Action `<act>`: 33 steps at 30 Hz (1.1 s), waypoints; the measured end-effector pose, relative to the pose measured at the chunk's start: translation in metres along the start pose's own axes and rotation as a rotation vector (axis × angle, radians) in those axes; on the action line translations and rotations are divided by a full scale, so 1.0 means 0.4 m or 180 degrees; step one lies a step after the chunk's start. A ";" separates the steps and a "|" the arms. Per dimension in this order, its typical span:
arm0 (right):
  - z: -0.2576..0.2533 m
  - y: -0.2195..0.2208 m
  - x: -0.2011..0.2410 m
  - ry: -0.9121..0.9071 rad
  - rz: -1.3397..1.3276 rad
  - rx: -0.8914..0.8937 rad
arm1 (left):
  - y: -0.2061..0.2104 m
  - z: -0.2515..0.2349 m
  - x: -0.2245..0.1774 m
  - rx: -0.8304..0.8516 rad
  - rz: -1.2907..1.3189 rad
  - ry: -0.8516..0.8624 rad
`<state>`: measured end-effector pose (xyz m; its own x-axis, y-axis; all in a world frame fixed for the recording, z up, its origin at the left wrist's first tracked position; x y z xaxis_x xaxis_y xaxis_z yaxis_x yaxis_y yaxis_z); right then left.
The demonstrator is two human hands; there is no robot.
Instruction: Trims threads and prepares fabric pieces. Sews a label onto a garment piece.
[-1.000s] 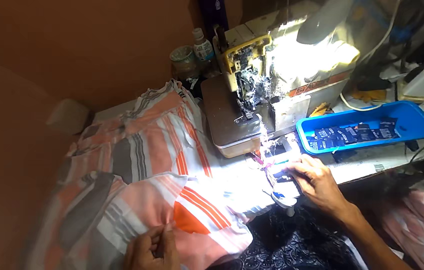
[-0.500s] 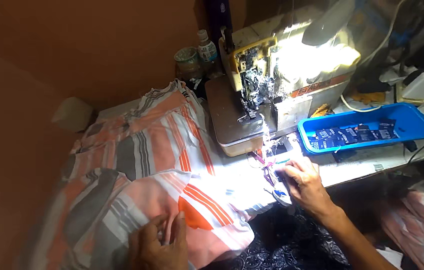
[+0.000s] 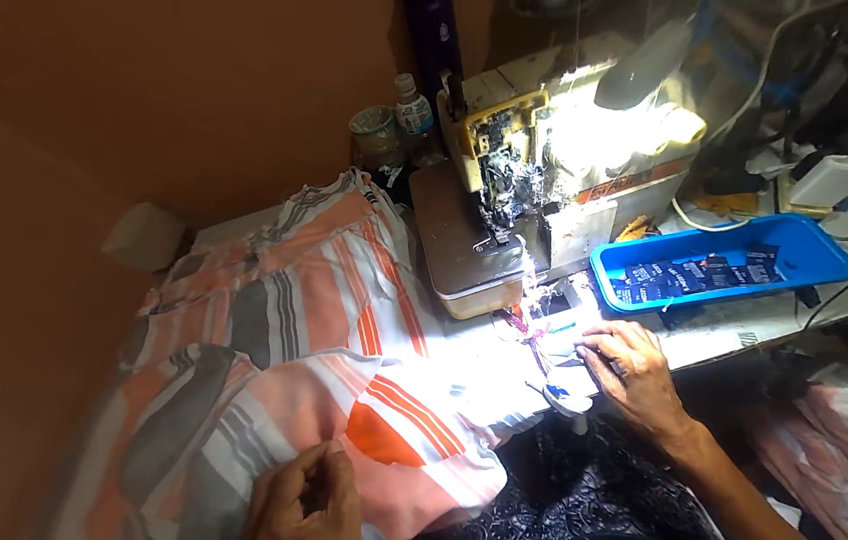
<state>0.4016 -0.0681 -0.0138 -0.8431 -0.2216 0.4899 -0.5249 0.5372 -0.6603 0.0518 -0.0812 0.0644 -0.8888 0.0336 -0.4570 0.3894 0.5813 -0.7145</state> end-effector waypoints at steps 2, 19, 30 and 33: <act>-0.003 -0.007 -0.003 0.0064 -0.0074 0.0027 | 0.000 -0.001 0.002 0.0009 0.0055 -0.0027; -0.045 0.082 0.286 -0.0608 -0.0752 -0.0355 | -0.024 -0.015 0.001 -0.0082 0.0277 0.0083; -0.303 0.134 0.496 -0.0784 -0.0927 0.0618 | -0.310 -0.285 0.017 -0.1088 -0.0152 0.1768; -0.394 -0.015 0.508 -0.0976 -0.0859 -0.0720 | -0.344 -0.338 -0.006 -0.1426 0.0184 0.2289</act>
<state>0.2519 0.0119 0.1792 -0.6935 -0.5899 0.4136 -0.7202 0.5838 -0.3748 -0.0323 -0.0516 0.2355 -0.8668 0.4936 0.0702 0.4411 0.8248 -0.3536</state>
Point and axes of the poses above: each hand's wrist, its own z-axis away from the middle knuckle, its own y-axis out of the palm, x = y × z, the point moved 8 cm from there along -z, towards the middle knuckle
